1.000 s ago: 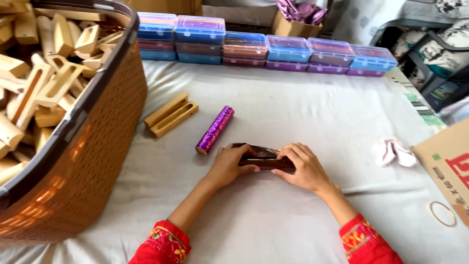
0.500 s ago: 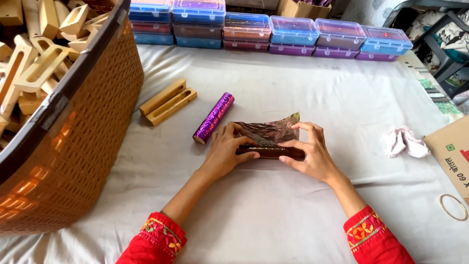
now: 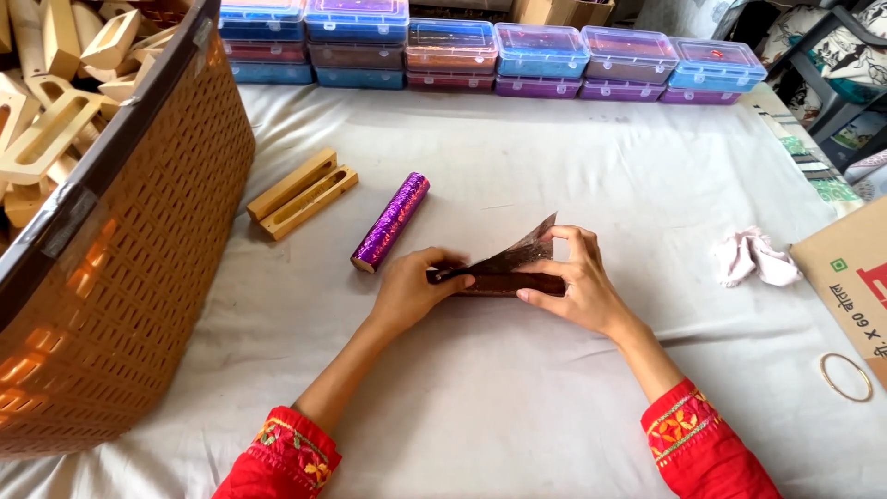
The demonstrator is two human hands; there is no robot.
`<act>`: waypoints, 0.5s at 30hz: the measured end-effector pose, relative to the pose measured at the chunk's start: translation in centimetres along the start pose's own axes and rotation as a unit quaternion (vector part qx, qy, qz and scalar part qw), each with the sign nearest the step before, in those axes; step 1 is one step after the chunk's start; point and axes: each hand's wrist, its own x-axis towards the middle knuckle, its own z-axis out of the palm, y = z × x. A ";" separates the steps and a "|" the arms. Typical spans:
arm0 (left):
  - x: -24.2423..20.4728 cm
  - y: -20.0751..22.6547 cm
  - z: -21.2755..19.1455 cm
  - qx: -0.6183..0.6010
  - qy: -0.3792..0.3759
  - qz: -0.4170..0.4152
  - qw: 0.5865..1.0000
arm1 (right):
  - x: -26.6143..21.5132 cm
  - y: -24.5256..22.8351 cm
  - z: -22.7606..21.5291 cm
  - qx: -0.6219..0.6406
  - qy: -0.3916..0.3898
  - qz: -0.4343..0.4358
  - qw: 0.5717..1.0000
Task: The recorder is cleaning small wooden items with a cloth and then wrapping them in brown or patterned paper/foil packaging.
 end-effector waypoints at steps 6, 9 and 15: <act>-0.5 1.1 0.0 0.034 -0.014 0.040 0.999 | 0.0 0.1 0.0 -0.002 0.007 -0.005 1.000; -0.6 0.7 0.1 0.091 0.005 0.039 0.995 | -0.1 0.2 0.4 0.011 0.006 -0.003 1.000; -0.4 -1.0 0.6 0.113 0.046 0.137 0.983 | -0.9 -2.1 -6.0 0.059 0.137 0.055 0.987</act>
